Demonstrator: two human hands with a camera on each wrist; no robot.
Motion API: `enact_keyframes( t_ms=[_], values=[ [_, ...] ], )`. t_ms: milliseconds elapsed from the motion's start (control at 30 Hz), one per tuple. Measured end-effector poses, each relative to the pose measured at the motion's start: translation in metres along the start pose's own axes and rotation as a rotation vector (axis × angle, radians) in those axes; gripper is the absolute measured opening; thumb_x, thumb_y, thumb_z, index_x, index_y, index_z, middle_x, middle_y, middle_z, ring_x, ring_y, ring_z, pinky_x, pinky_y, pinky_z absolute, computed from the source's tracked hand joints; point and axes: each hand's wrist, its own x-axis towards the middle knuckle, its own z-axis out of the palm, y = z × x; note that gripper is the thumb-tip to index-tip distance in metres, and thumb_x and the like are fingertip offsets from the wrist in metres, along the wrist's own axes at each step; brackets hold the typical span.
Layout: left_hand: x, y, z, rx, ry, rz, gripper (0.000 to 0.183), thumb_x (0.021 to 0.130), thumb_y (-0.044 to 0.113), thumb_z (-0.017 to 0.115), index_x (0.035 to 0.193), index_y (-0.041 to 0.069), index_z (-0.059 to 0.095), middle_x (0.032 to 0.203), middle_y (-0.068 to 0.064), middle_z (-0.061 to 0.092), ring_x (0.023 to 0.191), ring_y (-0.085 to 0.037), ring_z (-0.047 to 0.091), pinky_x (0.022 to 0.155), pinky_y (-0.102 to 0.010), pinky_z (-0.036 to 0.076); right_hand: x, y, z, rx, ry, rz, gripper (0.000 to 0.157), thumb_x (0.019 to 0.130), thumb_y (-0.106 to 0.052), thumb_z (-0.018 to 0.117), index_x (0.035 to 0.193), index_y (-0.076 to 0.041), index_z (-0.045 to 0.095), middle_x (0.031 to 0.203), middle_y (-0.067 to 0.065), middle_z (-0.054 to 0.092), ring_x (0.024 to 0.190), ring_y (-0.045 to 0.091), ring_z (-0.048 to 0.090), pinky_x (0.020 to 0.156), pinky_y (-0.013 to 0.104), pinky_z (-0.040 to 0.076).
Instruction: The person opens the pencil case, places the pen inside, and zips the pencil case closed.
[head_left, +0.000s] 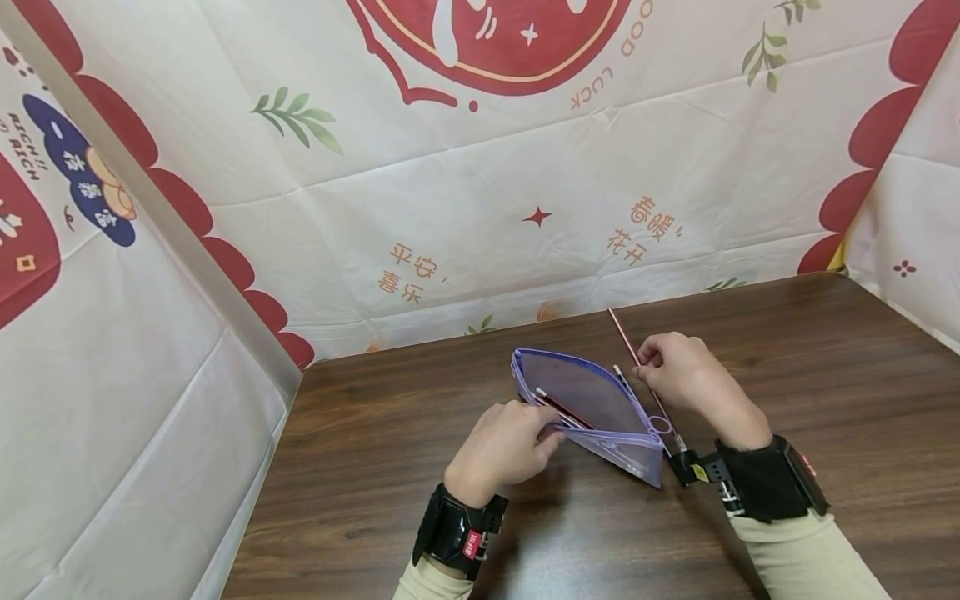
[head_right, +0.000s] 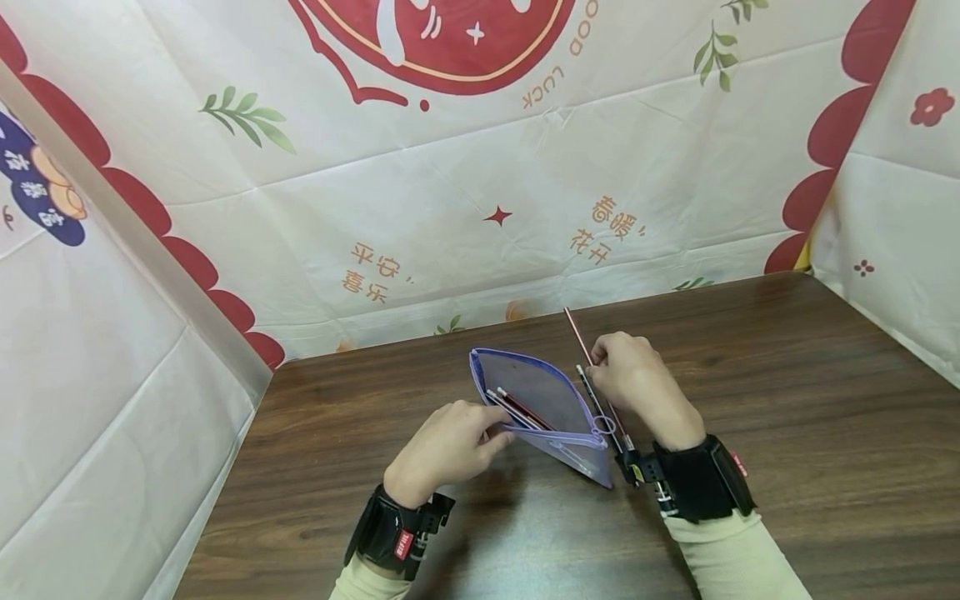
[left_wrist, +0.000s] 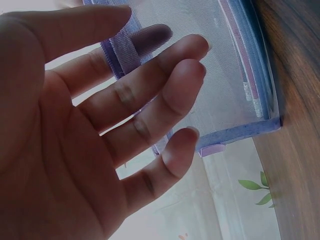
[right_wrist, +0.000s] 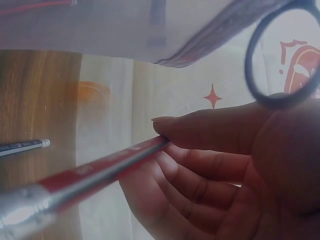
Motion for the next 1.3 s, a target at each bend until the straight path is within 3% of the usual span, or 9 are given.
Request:
enact_keyframes(
  t_ms=[400,1300],
  values=[
    [0.0,0.0,0.001,0.008,0.011,0.002,0.008,0.088,0.029,0.062,0.088,0.022,0.067,0.059,0.013,0.046,0.05,-0.001,0.042,0.044,-0.018,0.03,-0.004,-0.004,-0.003,-0.01,0.051,-0.052,0.01,0.081,-0.01,0.066,0.082,0.0,0.065,0.069,0.007,0.067,0.062,0.018,0.056,0.055,0.034,0.043],
    [0.0,0.0,0.0,-0.003,0.006,-0.006,0.009,0.088,0.028,0.062,0.088,0.021,0.068,0.059,0.012,0.047,0.05,-0.001,0.042,0.044,-0.018,0.03,-0.014,-0.02,-0.011,0.029,0.094,-0.072,0.013,0.083,-0.007,0.063,0.091,0.003,0.066,0.069,0.008,0.065,0.057,0.017,0.053,0.049,0.032,0.043]
  ],
)
